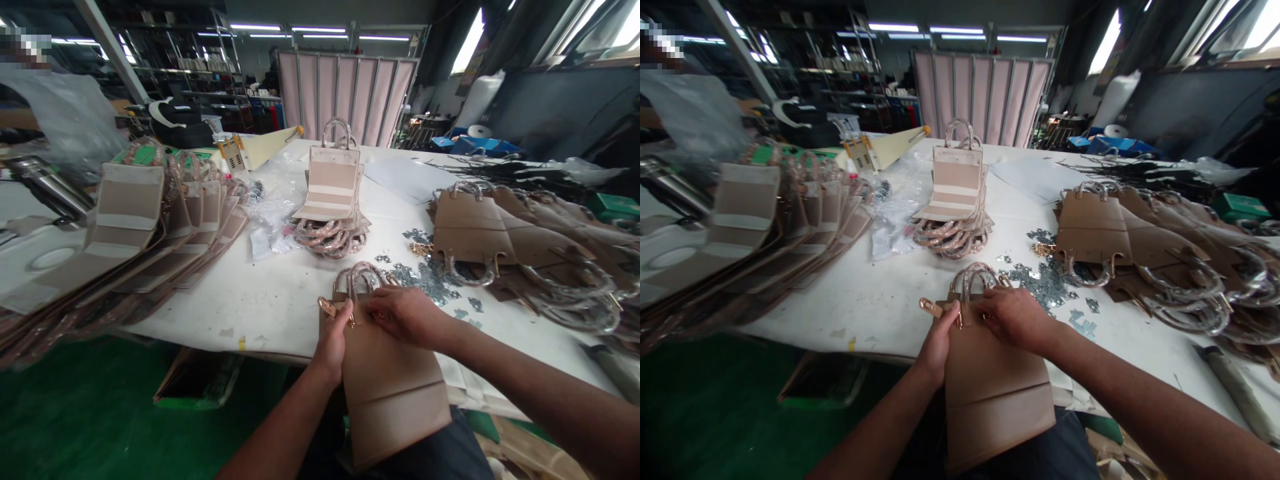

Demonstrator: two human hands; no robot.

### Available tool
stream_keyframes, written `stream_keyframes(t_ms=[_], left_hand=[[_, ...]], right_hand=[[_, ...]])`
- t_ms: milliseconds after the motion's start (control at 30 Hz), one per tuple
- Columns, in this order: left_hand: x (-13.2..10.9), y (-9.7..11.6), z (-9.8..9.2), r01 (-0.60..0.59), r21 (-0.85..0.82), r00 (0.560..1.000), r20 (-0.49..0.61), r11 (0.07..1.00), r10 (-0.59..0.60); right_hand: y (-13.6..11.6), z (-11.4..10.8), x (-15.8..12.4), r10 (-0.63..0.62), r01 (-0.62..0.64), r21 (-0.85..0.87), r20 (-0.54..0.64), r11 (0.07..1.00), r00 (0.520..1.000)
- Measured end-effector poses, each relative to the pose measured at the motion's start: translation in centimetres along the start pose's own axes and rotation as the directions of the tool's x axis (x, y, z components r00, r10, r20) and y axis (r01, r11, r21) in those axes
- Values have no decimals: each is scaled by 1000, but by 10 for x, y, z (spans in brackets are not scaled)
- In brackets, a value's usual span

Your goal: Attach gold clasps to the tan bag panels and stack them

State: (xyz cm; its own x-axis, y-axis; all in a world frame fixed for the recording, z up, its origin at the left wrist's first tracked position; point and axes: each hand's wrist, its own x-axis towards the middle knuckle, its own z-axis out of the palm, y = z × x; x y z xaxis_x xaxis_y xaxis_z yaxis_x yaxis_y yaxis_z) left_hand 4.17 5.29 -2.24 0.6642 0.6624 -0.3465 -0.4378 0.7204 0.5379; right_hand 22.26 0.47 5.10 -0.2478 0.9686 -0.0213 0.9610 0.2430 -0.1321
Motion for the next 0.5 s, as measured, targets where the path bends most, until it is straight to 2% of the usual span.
stream_keyframes(t_ms=[233, 500], left_hand=[[0, 0, 0, -22, 39, 999, -25, 999, 23], [-2, -5, -1, -92, 21, 996, 12, 996, 92]], right_hand=[[-11, 4, 2, 74, -75, -26, -50, 997, 996], [-3, 3, -5, 107, -101, 102, -52, 990, 993]])
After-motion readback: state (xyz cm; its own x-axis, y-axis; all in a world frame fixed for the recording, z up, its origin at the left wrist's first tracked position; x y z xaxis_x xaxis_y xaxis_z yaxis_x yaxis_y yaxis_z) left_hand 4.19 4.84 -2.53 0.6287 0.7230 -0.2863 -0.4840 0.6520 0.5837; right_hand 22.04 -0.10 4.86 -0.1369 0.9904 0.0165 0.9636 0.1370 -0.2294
